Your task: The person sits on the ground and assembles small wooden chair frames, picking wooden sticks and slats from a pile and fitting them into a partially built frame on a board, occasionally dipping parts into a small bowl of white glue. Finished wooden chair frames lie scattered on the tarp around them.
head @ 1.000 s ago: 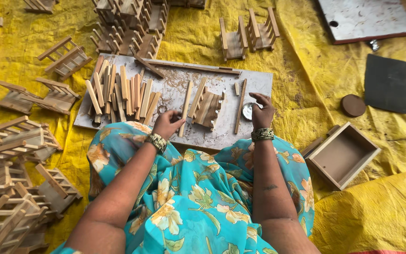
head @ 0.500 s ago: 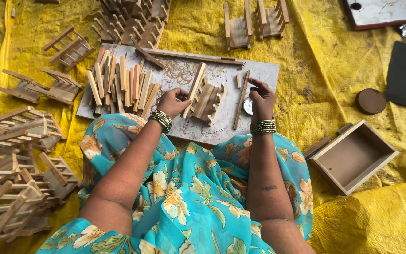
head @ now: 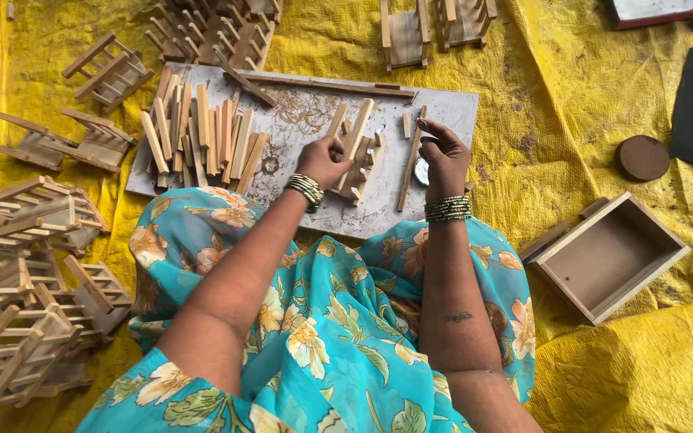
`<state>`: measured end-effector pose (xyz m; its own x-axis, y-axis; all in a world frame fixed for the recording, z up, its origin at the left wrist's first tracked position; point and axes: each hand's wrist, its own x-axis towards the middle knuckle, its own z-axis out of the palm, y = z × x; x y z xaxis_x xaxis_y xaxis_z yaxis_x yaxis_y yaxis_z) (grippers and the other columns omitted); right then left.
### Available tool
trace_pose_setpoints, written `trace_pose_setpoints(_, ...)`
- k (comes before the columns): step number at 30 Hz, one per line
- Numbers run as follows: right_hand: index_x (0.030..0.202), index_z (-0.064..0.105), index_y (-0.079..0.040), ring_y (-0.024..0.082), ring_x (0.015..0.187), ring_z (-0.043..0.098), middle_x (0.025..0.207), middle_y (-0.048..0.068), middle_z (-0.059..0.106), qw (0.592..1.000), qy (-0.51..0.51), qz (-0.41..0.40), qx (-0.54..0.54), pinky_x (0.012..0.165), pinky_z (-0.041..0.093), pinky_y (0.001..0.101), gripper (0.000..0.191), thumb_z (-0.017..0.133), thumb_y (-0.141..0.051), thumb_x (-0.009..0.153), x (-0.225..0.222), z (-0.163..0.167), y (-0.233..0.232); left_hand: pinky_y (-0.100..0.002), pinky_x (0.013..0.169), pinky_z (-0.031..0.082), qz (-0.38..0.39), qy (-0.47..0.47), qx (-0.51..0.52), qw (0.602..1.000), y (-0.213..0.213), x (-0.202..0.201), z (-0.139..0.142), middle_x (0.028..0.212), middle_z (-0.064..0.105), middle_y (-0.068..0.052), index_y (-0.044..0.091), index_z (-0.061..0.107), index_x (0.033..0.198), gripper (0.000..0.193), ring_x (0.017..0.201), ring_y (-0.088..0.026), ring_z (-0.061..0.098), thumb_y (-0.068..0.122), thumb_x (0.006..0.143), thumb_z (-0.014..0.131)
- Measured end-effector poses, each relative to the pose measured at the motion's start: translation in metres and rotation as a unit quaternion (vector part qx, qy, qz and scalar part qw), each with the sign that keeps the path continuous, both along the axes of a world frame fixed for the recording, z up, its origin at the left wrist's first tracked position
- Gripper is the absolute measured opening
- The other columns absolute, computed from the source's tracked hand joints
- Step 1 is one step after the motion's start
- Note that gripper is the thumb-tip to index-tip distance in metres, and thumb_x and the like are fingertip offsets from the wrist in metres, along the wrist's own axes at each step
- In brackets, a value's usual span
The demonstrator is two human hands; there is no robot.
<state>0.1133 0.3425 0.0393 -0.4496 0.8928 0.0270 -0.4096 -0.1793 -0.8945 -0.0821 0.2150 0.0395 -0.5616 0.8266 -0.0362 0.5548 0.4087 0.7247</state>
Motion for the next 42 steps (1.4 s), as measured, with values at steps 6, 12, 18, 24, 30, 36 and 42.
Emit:
trace_pose_setpoints(6,0.119,0.074,-0.003,0.004,0.083,0.064,0.116,0.004,0.076,0.999,-0.008,-0.015,-0.027,0.075,0.055,0.0214,0.034,0.060,0.005,0.089,0.009,-0.002,0.005,-0.033,0.071,0.059,0.008,0.031,-0.024,0.999,0.002,0.016,-0.016,0.078,0.073,-0.005,0.008,0.070,0.090,0.030,0.071,-0.019,0.073,0.024,0.072,0.087)
trace_pose_setpoints(12,0.119,0.075,-0.007,0.005,0.087,0.066,0.117,0.002,0.076,0.999,-0.018,-0.006,-0.039,0.078,0.057,0.0228,0.032,0.062,0.004,0.092,0.006,-0.006,0.004,-0.034,0.071,0.059,-0.005,0.056,-0.008,0.998,-0.005,0.014,-0.027,0.081,0.074,-0.006,0.009,0.071,0.091,0.031,0.074,-0.019,0.073,0.025,0.071,0.089)
trace_pose_setpoints(18,0.117,0.074,-0.008,0.006,0.092,0.069,0.117,0.003,0.076,0.998,-0.005,-0.008,-0.056,0.079,0.058,0.0233,0.032,0.062,0.005,0.091,0.010,-0.007,0.007,-0.034,0.071,0.059,0.008,0.035,-0.019,0.999,-0.004,0.016,-0.035,0.079,0.074,-0.007,0.009,0.070,0.093,0.031,0.073,-0.020,0.073,0.025,0.074,0.088)
trace_pose_setpoints(24,0.118,0.075,-0.007,0.007,0.089,0.068,0.116,0.003,0.077,0.998,-0.008,-0.012,-0.057,0.078,0.057,0.0237,0.032,0.062,0.005,0.091,0.010,-0.006,0.006,-0.033,0.070,0.058,-0.001,0.048,-0.011,0.999,-0.002,0.017,-0.039,0.080,0.074,-0.007,0.009,0.071,0.093,0.030,0.073,-0.019,0.073,0.025,0.074,0.088)
trace_pose_setpoints(30,0.118,0.075,-0.007,0.006,0.090,0.068,0.116,0.003,0.076,0.998,-0.007,-0.008,-0.055,0.079,0.057,0.0239,0.032,0.062,0.005,0.091,0.011,-0.005,0.004,-0.034,0.068,0.057,0.011,0.045,-0.004,0.999,0.000,0.018,-0.041,0.079,0.072,-0.007,0.008,0.070,0.093,0.033,0.070,-0.020,0.071,0.025,0.072,0.089)
trace_pose_setpoints(36,0.118,0.075,-0.008,0.006,0.090,0.068,0.116,0.002,0.076,0.999,-0.015,-0.011,-0.048,0.079,0.057,0.0235,0.031,0.063,0.004,0.092,0.012,-0.004,0.002,-0.035,0.069,0.058,0.005,0.056,0.020,0.998,0.001,0.018,-0.045,0.083,0.071,-0.008,0.008,0.069,0.091,0.032,0.071,-0.020,0.070,0.023,0.072,0.089)
trace_pose_setpoints(42,0.119,0.075,-0.008,0.006,0.089,0.067,0.116,0.003,0.076,0.999,-0.015,-0.009,-0.047,0.078,0.057,0.0233,0.032,0.064,0.004,0.092,0.011,-0.003,0.002,-0.035,0.069,0.058,0.008,0.065,-0.005,0.998,0.003,0.017,-0.044,0.084,0.070,-0.006,0.010,0.069,0.092,0.032,0.072,-0.019,0.070,0.025,0.072,0.089)
